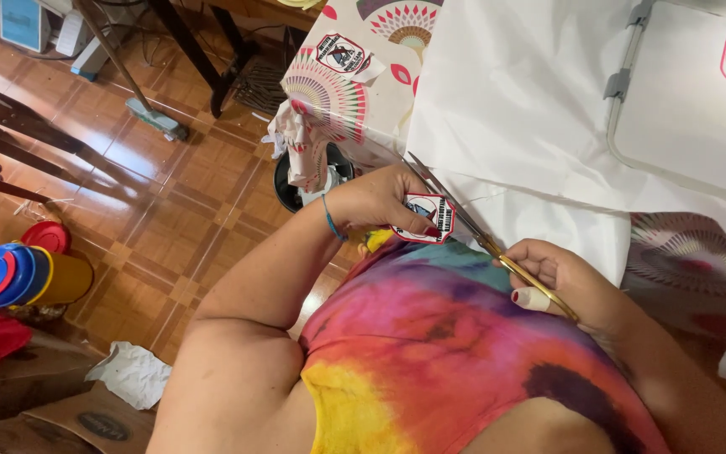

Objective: Using scissors to precisely cut out individual embroidered patches from a larger sheet of fabric.

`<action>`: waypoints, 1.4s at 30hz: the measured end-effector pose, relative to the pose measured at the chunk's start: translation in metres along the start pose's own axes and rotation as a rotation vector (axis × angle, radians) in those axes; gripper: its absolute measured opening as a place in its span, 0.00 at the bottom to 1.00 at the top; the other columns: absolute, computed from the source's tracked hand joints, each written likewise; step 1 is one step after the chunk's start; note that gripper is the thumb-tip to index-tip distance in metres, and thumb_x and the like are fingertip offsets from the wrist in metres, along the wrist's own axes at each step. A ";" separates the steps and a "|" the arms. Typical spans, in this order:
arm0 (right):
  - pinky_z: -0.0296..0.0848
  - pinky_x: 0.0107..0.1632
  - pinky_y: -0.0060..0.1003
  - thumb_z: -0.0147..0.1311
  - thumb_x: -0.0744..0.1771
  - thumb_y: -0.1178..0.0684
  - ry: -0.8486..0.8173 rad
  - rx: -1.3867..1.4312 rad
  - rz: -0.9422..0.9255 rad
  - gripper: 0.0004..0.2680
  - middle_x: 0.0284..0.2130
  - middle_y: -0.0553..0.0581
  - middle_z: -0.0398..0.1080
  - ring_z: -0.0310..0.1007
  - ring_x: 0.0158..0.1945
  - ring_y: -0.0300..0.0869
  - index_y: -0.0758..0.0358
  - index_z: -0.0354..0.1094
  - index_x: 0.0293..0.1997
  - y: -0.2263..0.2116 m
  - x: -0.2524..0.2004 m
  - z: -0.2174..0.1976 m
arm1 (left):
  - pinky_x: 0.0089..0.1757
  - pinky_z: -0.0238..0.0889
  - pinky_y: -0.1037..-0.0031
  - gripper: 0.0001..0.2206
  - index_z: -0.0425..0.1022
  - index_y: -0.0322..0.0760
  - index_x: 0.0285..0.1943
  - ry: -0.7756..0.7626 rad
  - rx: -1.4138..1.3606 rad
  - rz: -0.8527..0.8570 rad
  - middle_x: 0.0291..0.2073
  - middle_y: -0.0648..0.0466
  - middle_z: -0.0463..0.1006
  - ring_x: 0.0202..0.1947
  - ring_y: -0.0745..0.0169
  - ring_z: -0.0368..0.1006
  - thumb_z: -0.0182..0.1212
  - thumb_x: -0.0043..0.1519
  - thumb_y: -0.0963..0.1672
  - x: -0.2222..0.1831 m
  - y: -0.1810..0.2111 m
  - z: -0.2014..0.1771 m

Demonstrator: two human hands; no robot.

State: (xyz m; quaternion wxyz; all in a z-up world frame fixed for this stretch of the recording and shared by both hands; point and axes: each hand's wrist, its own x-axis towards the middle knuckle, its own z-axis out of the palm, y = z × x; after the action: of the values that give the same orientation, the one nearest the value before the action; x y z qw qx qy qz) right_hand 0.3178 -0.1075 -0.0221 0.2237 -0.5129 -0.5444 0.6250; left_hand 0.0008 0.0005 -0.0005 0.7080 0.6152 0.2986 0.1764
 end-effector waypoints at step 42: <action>0.72 0.46 0.32 0.66 0.60 0.64 0.068 0.037 0.061 0.16 0.42 0.58 0.77 0.74 0.39 0.39 0.66 0.71 0.51 0.024 0.013 -0.003 | 0.28 0.59 0.85 0.09 0.82 0.30 0.35 0.001 -0.178 0.193 0.24 0.61 0.78 0.26 0.79 0.67 0.65 0.63 0.43 0.013 -0.027 -0.006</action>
State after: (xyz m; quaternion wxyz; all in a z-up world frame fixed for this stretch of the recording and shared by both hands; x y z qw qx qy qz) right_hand 0.3227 -0.1023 -0.0493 0.2326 -0.5460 -0.5088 0.6236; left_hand 0.0039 0.0087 -0.0298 0.7394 0.5757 0.2216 0.2697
